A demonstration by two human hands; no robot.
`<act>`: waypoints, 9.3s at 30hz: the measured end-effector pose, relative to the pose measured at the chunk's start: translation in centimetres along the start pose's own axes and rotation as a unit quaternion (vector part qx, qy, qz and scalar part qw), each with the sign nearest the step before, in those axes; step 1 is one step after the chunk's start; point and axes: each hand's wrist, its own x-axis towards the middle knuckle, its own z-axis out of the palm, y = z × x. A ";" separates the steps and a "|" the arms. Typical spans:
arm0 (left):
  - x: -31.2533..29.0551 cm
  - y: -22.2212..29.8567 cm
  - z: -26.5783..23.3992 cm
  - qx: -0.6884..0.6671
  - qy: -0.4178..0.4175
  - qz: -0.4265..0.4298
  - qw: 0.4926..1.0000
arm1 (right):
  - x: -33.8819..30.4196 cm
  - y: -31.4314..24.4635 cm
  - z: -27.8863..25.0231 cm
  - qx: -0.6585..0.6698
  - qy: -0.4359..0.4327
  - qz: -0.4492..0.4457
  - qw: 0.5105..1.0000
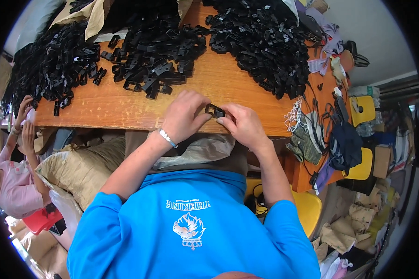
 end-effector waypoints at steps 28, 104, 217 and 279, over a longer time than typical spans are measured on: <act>0.4 -0.3 0.8 0.031 -0.006 -0.014 0.999 | -0.1 -2.0 1.1 -0.029 0.123 -0.035 0.991; -0.2 0.7 -2.1 0.056 0.067 0.106 0.991 | 3.3 -1.3 0.2 0.384 -0.048 0.172 0.906; -17.4 -2.9 -9.8 0.233 0.042 -0.469 0.851 | -11.6 -3.3 12.8 0.037 -0.120 -0.145 0.981; -0.1 0.1 -1.2 0.097 -0.006 0.004 0.995 | 1.9 2.0 0.8 -0.201 0.267 0.085 0.939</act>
